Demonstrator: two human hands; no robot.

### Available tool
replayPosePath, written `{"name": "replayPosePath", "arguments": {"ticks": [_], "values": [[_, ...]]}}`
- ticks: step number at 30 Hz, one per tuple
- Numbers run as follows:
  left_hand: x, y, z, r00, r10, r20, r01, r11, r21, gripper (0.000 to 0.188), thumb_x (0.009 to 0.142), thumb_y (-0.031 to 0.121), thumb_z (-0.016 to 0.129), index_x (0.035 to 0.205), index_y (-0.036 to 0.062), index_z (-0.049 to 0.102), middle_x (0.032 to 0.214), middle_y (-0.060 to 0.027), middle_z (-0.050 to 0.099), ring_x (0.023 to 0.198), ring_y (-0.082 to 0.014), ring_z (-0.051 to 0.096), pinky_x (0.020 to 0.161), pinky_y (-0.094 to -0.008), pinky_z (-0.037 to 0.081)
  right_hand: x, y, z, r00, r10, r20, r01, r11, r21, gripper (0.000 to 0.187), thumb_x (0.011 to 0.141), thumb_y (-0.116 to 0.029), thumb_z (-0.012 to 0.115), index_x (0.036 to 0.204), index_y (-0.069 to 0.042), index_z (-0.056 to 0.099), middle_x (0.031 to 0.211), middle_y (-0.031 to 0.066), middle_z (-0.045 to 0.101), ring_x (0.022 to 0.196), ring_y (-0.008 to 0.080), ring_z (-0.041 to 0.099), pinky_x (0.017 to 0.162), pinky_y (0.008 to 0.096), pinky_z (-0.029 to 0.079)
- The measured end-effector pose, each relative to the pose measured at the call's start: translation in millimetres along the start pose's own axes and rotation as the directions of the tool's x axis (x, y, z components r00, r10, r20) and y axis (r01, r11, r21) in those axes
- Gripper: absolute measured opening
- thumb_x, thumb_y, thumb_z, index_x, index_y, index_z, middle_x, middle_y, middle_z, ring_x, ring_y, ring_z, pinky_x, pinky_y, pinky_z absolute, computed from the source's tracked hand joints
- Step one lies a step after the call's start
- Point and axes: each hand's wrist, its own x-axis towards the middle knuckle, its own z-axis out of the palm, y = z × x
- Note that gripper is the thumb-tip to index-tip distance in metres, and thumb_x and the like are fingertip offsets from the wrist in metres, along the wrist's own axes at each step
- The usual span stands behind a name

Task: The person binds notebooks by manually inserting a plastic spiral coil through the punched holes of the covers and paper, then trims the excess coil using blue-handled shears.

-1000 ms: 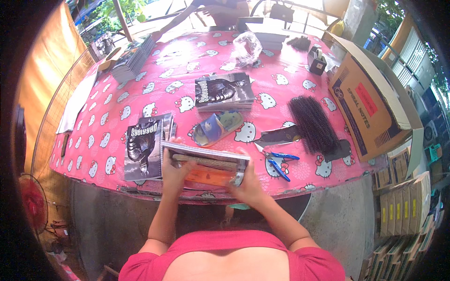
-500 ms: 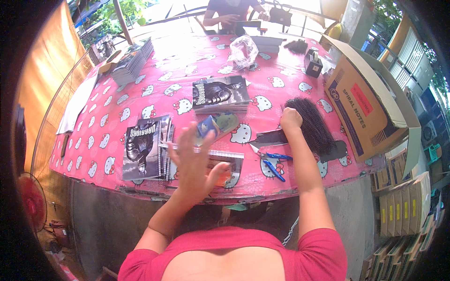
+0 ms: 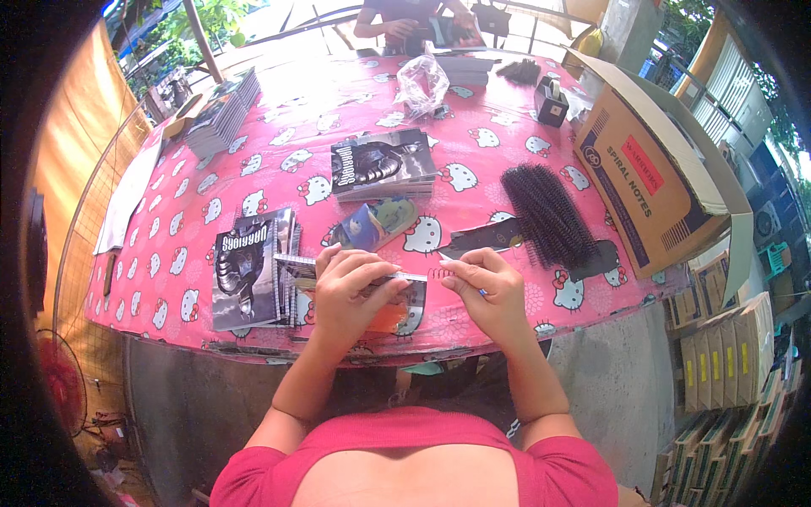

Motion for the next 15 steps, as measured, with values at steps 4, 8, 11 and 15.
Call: {"name": "replayPosePath", "arguments": {"ticks": [4,8,11,15], "values": [[0,1,0,1.0,0.018,-0.01,-0.018,1.0,-0.001,0.017,0.071,0.02,0.079,0.081,0.0092,0.072,0.083,-0.0018,0.069,0.088,-0.018,0.064,0.095,-0.0396,0.035,6,-8,-2,0.998,-0.062,-0.024,0.061,0.998,-0.031,0.022,0.07,-0.002,0.077,0.092,-0.004,0.072,0.082,0.0064,0.059,0.072,0.0145,0.058,0.062,0.0278,0.047],[-1,-1,1,0.997,0.055,-0.054,-0.055,0.998,-0.003,0.016,0.073,0.024,0.077,0.081,0.0113,0.072,0.082,-0.0006,0.066,0.089,-0.0188,0.061,0.094,-0.0414,0.035,14,-12,-7,0.994,-0.015,0.104,0.005,0.996,0.09,0.02,0.069,0.0,0.076,0.088,-0.004,0.07,0.083,0.0053,0.059,0.073,0.0136,0.058,0.063,0.0271,0.046],[0,-1,3,0.994,0.07,-0.083,-0.07,0.998,-0.002,0.016,0.072,0.022,0.078,0.082,0.0105,0.072,0.081,-0.0007,0.066,0.088,-0.0191,0.06,0.092,-0.0395,0.036,19,-12,-11,0.987,0.005,0.161,-0.025,0.992,0.123,0.021,0.069,0.001,0.075,0.089,-0.005,0.07,0.084,0.0049,0.059,0.074,0.013,0.057,0.064,0.0266,0.046],[0,0,3,0.993,0.075,-0.092,-0.074,0.997,0.014,0.015,0.07,0.018,0.079,0.081,0.0096,0.073,0.08,-0.0006,0.067,0.083,-0.018,0.06,0.09,-0.0366,0.036,19,-10,-8,0.987,-0.031,0.159,0.009,0.99,0.139,0.016,0.073,-0.001,0.074,0.088,-0.003,0.069,0.083,0.0048,0.059,0.072,0.0121,0.058,0.063,0.0263,0.046]]}}
